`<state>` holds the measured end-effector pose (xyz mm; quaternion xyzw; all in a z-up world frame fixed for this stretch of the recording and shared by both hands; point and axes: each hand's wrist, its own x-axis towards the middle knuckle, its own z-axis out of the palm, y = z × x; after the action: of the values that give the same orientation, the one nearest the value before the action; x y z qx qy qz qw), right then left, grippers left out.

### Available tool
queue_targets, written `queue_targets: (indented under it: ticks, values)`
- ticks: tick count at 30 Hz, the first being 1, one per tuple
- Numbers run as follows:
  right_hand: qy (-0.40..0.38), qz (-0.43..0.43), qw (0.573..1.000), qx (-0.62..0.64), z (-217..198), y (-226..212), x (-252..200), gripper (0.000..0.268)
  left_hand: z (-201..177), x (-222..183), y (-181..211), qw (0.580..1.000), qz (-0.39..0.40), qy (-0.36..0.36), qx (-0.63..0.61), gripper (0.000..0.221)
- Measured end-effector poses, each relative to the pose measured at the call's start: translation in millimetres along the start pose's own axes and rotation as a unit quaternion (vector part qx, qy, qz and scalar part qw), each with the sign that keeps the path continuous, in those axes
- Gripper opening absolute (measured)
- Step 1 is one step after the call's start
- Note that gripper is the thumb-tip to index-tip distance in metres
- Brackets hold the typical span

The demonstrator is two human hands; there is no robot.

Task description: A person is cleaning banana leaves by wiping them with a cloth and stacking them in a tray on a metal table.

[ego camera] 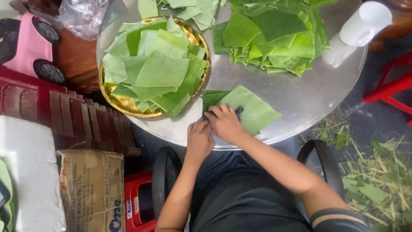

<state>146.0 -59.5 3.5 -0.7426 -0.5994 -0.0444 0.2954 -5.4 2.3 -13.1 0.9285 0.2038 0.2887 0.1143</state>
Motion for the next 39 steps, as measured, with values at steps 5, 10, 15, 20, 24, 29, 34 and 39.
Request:
queue_targets:
  ticks: [5,10,15,20,24,29,34,39]
  values:
    - [0.044,0.074,0.996,-0.039,-4,52,0,0.019,9,-5,-8,1.0,0.013,0.002,0.018,0.034]
    - [0.093,0.067,0.974,-0.194,-17,125,13,0.017,6,-4,-14,1.0,0.01,-0.013,-0.016,0.039]
    - [0.023,0.01,1.0,0.0,34,29,-9,0.029,15,-6,-22,1.0,0.015,-0.02,0.001,0.042]
    - [-0.024,-0.049,0.998,-0.042,-12,22,-49,0.032,6,-5,-14,0.999,0.021,-0.028,0.019,0.041]
    - [-0.003,-0.079,0.996,0.031,-44,57,-86,0.032,5,-3,-9,0.999,0.016,-0.03,0.029,0.043]
    - [0.049,0.037,0.996,-0.067,-75,139,-87,0.028,1,-5,-6,0.999,0.015,-0.018,0.03,0.041]
    - [0.149,0.093,0.978,-0.117,-77,134,-59,0.025,5,-4,-13,1.0,0.008,-0.015,0.022,0.033]
    - [0.052,-0.047,0.997,0.016,-3,24,-21,0.028,8,2,-16,0.999,0.021,-0.024,0.034,0.033]
